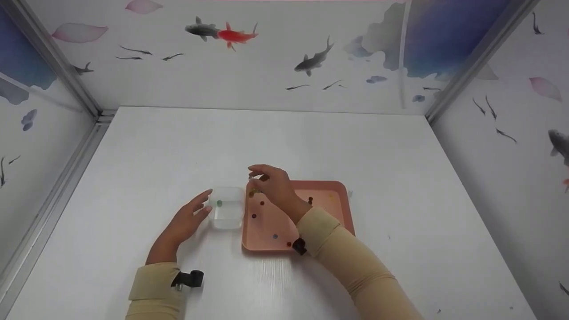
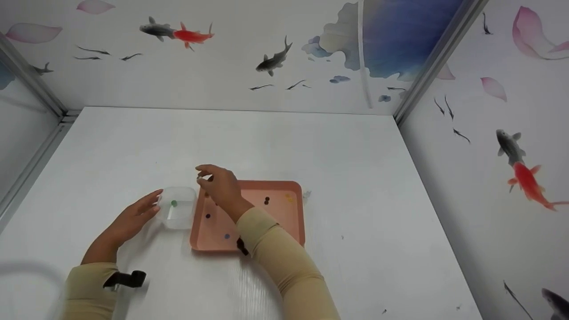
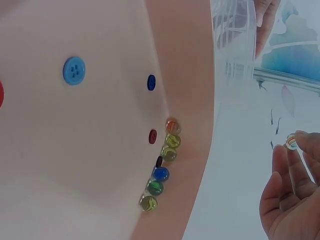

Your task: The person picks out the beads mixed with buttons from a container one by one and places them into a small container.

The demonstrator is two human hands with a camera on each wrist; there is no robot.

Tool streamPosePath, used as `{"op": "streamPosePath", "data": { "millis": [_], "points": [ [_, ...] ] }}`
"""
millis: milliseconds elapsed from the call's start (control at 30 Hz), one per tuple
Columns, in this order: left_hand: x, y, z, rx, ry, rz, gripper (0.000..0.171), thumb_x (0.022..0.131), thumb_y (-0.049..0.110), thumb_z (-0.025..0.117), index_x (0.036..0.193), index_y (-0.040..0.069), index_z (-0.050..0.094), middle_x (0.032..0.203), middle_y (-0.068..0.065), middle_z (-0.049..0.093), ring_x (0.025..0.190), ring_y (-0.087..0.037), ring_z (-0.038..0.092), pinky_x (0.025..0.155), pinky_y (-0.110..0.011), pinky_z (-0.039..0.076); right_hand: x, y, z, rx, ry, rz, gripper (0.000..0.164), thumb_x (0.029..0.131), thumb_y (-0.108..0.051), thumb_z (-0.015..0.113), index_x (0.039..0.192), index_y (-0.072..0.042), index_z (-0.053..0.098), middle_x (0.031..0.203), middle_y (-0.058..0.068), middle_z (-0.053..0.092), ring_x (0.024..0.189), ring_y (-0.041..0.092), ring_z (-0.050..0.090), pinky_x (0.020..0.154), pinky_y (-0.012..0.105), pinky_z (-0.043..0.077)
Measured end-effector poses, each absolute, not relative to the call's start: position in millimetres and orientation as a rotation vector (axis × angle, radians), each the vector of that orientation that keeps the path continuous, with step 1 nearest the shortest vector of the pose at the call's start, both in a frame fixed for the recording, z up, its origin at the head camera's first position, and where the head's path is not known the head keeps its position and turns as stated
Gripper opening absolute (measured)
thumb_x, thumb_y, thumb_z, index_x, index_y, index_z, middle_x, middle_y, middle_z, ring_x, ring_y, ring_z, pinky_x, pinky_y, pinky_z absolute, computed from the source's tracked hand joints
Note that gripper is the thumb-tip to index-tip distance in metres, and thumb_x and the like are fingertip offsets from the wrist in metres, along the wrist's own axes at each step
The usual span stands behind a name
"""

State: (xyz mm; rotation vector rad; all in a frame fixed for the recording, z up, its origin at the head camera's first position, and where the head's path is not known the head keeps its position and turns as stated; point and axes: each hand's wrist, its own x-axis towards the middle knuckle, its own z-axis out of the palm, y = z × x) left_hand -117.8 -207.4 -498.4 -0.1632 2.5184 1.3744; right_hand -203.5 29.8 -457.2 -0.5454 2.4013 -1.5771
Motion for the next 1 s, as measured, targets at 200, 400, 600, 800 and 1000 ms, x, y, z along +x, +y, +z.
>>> {"op": "streamPosePath", "data": {
  "millis": [200,400,600,800,1000],
  "points": [
    [-116,-208,-498,-0.145,2.530,1.377,0.053,0.104,0.027,0.045,0.153,0.017,0.028,0.156,-0.018,0.029,0.141,-0.043,0.026,0.109,-0.062,0.028,-200,23,-457,-0.532,2.384,-1.567,0.033,0.094,-0.011,0.063,0.128,-0.012,0.063,0.110,0.004,0.067,0.088,0.032,0.068,0.061,0.033,0.057],
    [-116,-208,-500,-0.165,2.504,1.378,0.055,0.104,0.032,0.044,0.154,0.020,0.026,0.156,-0.017,0.027,0.142,-0.043,0.023,0.109,-0.062,0.028,-196,16,-457,-0.537,2.433,-1.458,0.032,0.095,-0.016,0.064,0.127,-0.017,0.064,0.110,-0.001,0.068,0.085,0.023,0.068,0.056,0.027,0.054],
    [-118,-209,-502,-0.175,2.501,1.371,0.055,0.103,0.033,0.045,0.154,0.021,0.026,0.157,-0.016,0.027,0.142,-0.042,0.024,0.109,-0.062,0.028,-193,10,-457,-0.611,2.480,-1.393,0.030,0.093,-0.012,0.065,0.124,-0.012,0.066,0.108,0.001,0.069,0.091,0.011,0.064,0.075,0.022,0.054],
    [-118,-209,-504,-0.181,2.497,1.364,0.055,0.103,0.034,0.044,0.154,0.022,0.026,0.157,-0.016,0.028,0.142,-0.042,0.024,0.110,-0.061,0.026,-192,4,-457,-0.638,2.498,-1.294,0.031,0.093,-0.012,0.065,0.124,-0.013,0.066,0.109,-0.001,0.070,0.091,0.010,0.064,0.076,0.022,0.054],
    [-119,-210,-505,-0.181,2.487,1.393,0.055,0.103,0.033,0.044,0.154,0.022,0.027,0.156,-0.016,0.028,0.142,-0.042,0.024,0.111,-0.062,0.025,-189,-1,-454,-0.620,2.529,-1.177,0.031,0.094,-0.018,0.065,0.126,-0.019,0.065,0.110,-0.006,0.069,0.094,0.008,0.063,0.080,0.028,0.054]
  ]
}}
